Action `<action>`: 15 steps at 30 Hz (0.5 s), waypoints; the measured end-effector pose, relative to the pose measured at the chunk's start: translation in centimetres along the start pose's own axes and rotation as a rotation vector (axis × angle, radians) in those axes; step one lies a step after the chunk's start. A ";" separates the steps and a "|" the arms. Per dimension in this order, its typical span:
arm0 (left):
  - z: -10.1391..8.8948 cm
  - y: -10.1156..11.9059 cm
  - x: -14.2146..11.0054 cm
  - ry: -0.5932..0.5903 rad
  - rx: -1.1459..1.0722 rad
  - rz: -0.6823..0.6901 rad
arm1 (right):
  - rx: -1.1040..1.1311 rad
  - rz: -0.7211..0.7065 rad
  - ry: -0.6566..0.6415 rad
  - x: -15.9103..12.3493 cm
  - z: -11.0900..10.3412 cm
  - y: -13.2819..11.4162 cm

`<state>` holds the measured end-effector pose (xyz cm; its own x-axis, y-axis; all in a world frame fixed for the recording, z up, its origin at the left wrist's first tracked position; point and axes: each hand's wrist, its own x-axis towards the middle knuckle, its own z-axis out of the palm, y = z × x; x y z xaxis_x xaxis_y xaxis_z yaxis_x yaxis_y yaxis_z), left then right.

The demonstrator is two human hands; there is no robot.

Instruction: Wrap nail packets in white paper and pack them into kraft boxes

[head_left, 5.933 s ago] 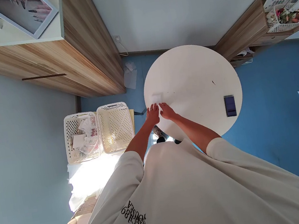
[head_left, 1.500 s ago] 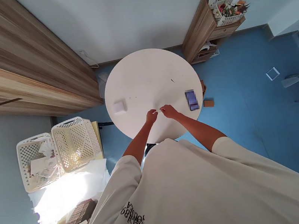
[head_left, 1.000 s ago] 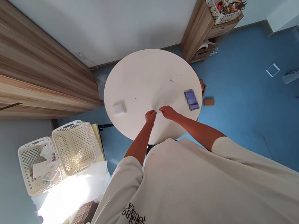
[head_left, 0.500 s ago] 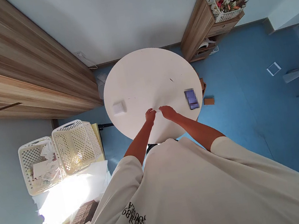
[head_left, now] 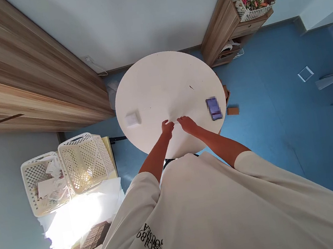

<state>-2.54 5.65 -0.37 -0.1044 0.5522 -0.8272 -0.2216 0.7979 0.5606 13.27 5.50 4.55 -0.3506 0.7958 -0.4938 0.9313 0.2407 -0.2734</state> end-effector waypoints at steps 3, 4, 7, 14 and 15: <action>0.1 0.1 0.0 -0.009 -0.021 0.002 | 0.049 -0.007 0.022 0.0 0.2 0.1; 0.2 0.2 0.0 -0.014 -0.014 0.004 | 0.067 -0.014 0.027 0.0 0.2 0.1; 0.2 0.4 0.0 -0.025 0.019 0.008 | 0.101 -0.028 0.035 0.0 0.2 0.2; 0.0 -1.1 -0.5 -0.007 0.017 0.052 | 0.087 -0.005 0.050 0.4 0.7 0.6; -0.2 -1.5 -0.7 -0.005 0.039 0.072 | 0.083 0.007 0.046 0.5 0.7 0.7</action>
<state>-2.30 4.02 -0.68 -0.1135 0.6094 -0.7847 -0.1761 0.7649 0.6196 13.72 5.64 3.52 -0.3379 0.8223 -0.4579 0.9215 0.1902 -0.3385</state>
